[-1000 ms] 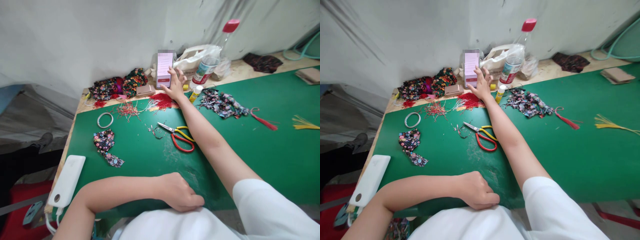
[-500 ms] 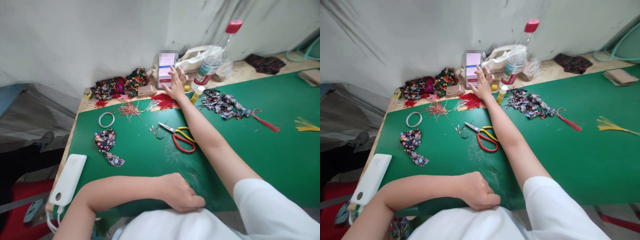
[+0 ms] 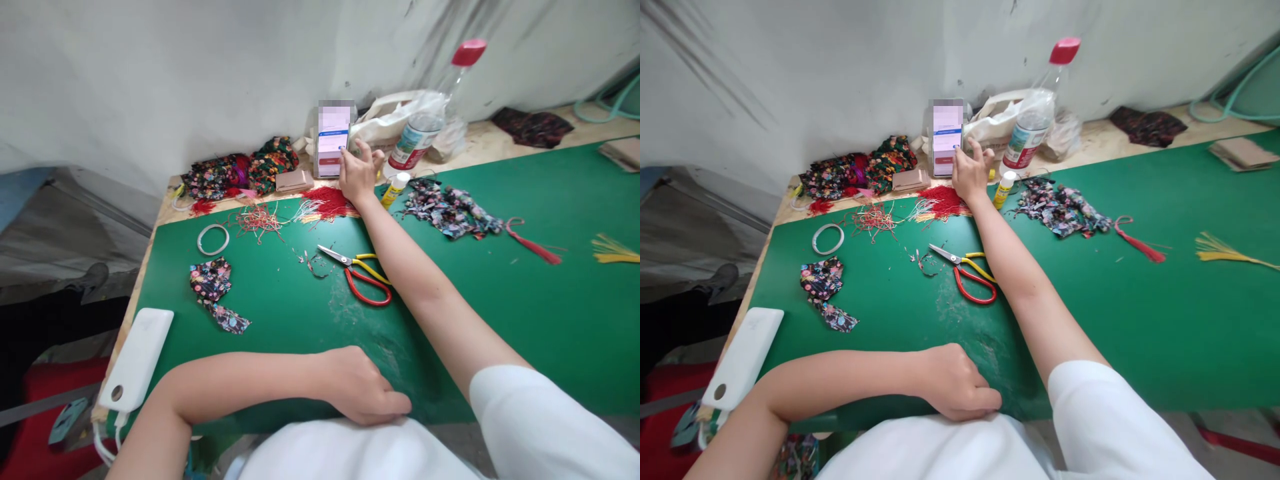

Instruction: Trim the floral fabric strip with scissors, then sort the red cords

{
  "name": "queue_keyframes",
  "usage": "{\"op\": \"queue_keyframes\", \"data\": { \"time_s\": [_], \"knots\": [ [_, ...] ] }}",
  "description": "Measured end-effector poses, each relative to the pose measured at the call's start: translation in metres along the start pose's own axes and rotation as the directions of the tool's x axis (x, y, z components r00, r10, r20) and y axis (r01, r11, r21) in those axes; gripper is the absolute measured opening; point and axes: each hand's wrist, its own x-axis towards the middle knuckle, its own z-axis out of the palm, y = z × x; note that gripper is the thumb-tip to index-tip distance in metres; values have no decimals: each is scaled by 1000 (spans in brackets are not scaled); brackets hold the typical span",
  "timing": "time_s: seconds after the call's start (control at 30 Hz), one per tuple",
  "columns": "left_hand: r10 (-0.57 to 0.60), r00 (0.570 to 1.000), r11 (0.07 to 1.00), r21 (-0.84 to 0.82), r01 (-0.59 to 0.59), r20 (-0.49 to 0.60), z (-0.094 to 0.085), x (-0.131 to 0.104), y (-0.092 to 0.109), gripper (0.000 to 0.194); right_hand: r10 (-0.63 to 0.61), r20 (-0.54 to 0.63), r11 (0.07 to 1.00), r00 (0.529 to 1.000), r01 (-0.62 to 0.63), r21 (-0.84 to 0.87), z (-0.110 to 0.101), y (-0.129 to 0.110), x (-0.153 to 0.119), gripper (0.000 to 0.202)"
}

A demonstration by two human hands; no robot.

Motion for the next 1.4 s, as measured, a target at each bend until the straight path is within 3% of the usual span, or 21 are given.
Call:
{"op": "queue_keyframes", "data": {
  "time_s": [0.37,0.6,1.0,1.13,1.33,1.4],
  "knots": [
    [-7,999,1000,-1,7,37,-2,0,1,32,135,9,984,991,-135,114,7,8,4,71],
    [-13,996,1000,3,13,90,-5,1,2,36,89,-46,984,995,-80,157,13,14,4,94],
    [0,999,1000,6,0,47,-4,0,1,30,113,-16,993,993,-113,22,1,1,3,86],
    [-6,999,1000,4,6,54,-5,0,1,31,143,-9,990,990,-143,-8,-7,-8,0,68],
    [-21,994,1000,0,21,104,-8,2,2,35,24,-1,998,1000,-24,-66,-28,-38,12,46],
    [-23,995,1000,6,22,97,-7,2,2,36,-2,56,999,998,5,-51,-41,-55,17,43]
  ]
}}
